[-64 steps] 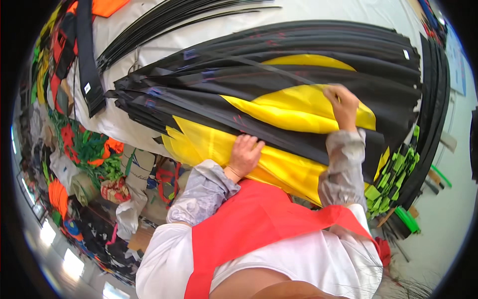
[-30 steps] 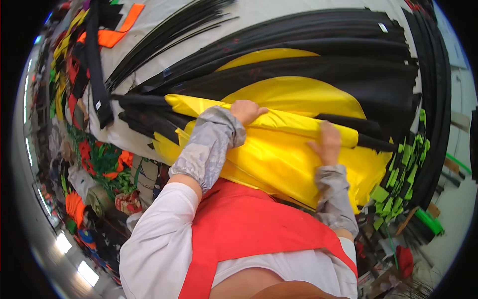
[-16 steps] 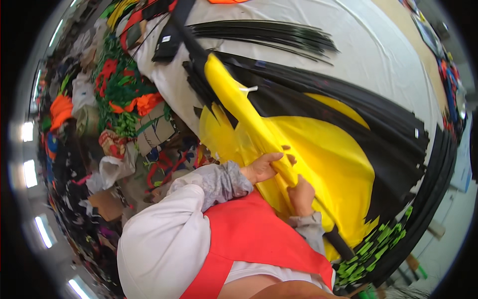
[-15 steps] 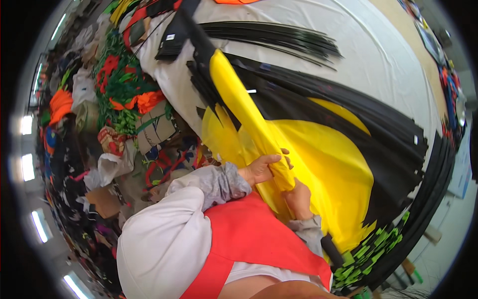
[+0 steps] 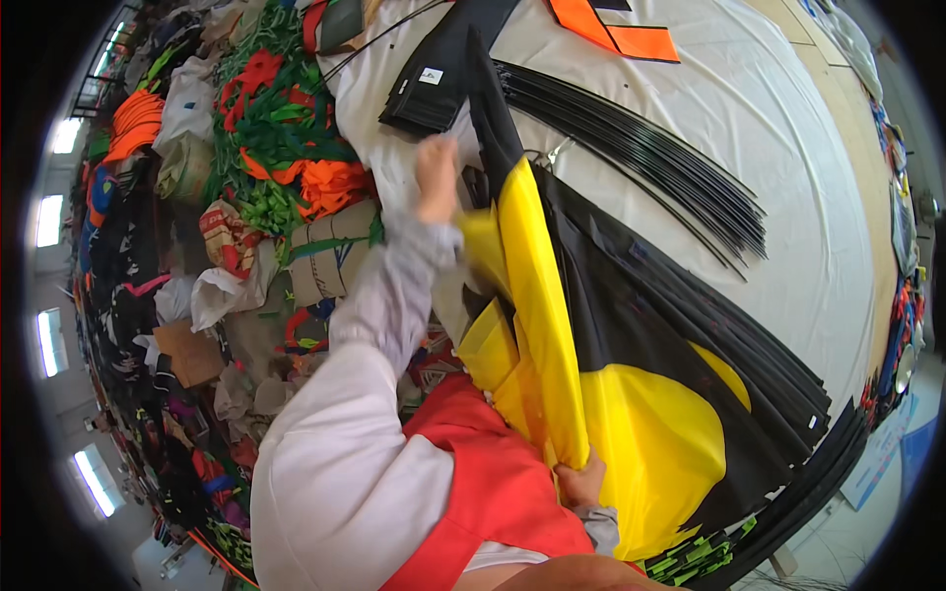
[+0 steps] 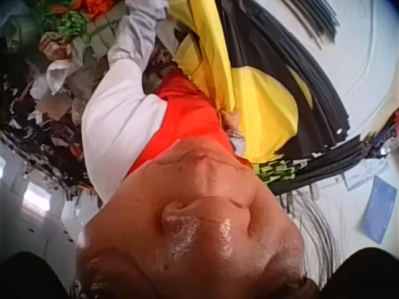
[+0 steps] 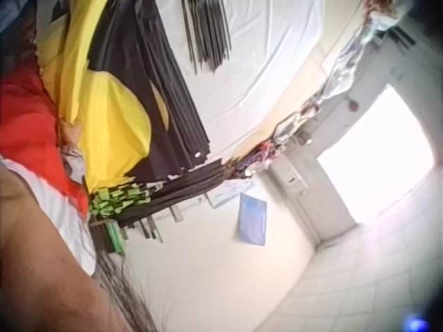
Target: The person packs kites by inserting ribbons and rods into the folded kite fabric, rolling the fabric, and sliding the kites into black sleeves by hand.
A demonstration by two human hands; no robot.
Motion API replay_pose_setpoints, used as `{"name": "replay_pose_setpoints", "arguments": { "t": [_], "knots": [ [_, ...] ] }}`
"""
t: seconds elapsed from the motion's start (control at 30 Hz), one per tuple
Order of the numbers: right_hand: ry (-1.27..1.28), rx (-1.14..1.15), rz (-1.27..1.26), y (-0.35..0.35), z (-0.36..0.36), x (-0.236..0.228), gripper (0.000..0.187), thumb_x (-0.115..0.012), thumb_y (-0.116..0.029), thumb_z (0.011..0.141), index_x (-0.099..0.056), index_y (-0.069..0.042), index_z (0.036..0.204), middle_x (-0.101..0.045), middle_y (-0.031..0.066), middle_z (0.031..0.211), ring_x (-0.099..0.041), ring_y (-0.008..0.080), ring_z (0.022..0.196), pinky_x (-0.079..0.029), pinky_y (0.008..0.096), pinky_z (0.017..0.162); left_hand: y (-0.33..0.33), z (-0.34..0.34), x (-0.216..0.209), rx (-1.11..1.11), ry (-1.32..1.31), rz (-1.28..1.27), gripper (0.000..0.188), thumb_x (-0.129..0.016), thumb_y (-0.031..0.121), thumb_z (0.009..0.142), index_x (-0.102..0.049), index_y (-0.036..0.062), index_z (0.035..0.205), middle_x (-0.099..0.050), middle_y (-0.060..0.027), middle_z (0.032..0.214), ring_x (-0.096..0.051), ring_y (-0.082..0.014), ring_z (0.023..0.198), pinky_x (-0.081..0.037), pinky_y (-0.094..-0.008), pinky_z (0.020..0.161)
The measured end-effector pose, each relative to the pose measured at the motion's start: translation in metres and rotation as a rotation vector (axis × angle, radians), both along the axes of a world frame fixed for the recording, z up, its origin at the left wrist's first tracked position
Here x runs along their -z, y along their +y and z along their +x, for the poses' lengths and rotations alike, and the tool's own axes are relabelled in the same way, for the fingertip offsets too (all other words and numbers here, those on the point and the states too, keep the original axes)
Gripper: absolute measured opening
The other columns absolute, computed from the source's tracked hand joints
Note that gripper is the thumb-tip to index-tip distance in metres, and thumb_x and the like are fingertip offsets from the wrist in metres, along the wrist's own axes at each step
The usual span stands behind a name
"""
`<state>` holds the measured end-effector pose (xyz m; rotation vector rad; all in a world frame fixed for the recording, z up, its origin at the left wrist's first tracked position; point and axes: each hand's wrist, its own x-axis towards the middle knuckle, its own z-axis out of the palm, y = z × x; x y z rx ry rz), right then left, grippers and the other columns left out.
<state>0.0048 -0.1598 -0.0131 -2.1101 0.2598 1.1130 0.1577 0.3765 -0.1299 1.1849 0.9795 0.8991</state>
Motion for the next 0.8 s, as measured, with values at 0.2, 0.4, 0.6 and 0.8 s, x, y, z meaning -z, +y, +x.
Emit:
{"name": "replay_pose_setpoints", "arguments": {
  "t": [0.2,0.4,0.6,0.8],
  "knots": [
    [-0.106,-0.094,-0.091,-0.012,0.030,-0.013,0.047,-0.075,-0.009,0.061,-0.066,0.002,0.106,-0.071,0.0165,0.084,-0.071,0.0269,0.080,-0.055,0.0347,0.075,0.131,0.063,0.028,-0.057,1.218,0.740,0.063,-0.085,0.036,0.071,-0.057,0.0053,0.119,-0.061,-0.0164,0.119,-0.056,-0.0346,0.115,-0.046,-0.0439,0.097],
    [-0.053,-0.159,-0.132,-0.010,0.029,-0.015,0.041,-0.076,-0.012,0.060,-0.066,0.001,0.097,-0.070,0.0159,0.079,-0.071,0.0245,0.076,-0.054,0.0357,0.071,0.156,0.047,0.036,0.141,1.376,0.688,0.044,-0.078,0.037,0.079,-0.065,0.0105,0.111,-0.069,-0.0142,0.109,-0.064,-0.0335,0.106,-0.049,-0.0460,0.091],
    [-0.116,-0.120,-0.026,-0.024,-0.007,-0.058,0.038,-0.077,-0.016,0.061,-0.066,0.000,0.094,-0.070,0.0176,0.077,-0.071,0.0287,0.074,-0.054,0.0372,0.068,0.205,0.065,0.006,0.115,1.449,0.812,0.030,-0.067,0.038,0.087,-0.074,0.0090,0.090,-0.072,-0.0176,0.097,-0.068,-0.0378,0.095,-0.053,-0.0491,0.081],
    [-0.238,-0.294,-0.151,-0.085,-0.058,-0.069,0.039,-0.079,-0.024,0.065,-0.068,-0.002,0.096,-0.071,0.0205,0.079,-0.073,0.0321,0.075,-0.055,0.0434,0.067,0.219,0.101,-0.041,0.239,0.415,0.303,0.032,-0.052,0.008,0.089,-0.069,0.0040,0.115,-0.069,-0.0219,0.105,-0.069,-0.0309,0.088,-0.055,-0.0391,0.077]
  ]
}}
